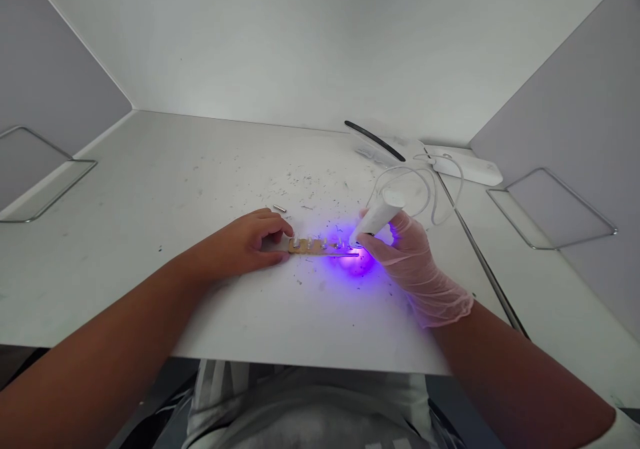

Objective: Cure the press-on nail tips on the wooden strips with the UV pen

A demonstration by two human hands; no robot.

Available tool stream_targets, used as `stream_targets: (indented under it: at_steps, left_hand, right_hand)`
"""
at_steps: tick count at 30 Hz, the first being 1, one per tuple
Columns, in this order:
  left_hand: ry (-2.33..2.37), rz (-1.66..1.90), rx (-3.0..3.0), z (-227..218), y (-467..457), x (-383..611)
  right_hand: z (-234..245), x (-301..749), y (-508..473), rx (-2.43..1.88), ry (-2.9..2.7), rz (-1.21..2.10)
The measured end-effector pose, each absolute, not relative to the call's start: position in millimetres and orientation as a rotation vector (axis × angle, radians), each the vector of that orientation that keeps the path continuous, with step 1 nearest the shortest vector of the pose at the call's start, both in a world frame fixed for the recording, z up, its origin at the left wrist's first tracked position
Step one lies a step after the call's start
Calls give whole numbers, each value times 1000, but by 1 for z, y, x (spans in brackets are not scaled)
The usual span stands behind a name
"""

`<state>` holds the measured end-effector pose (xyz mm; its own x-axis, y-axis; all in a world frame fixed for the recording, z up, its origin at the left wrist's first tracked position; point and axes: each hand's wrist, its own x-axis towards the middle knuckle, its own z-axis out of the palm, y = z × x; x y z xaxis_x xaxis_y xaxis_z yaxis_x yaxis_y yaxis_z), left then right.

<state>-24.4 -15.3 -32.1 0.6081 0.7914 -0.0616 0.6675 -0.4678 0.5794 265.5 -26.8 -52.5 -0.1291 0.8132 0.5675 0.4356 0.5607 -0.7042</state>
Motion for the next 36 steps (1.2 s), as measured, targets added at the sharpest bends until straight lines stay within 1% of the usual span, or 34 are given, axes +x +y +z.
stream_targets:
  at_steps: [9,36]
  left_hand:
    - [1152,298,2279,-32,-16,-24]
    - [1152,294,2292,-32,-15,-24]
  right_hand:
    - [-54,267,-26,-1008,-1781,507]
    - [-55,268,-27,-1060,-1782,480]
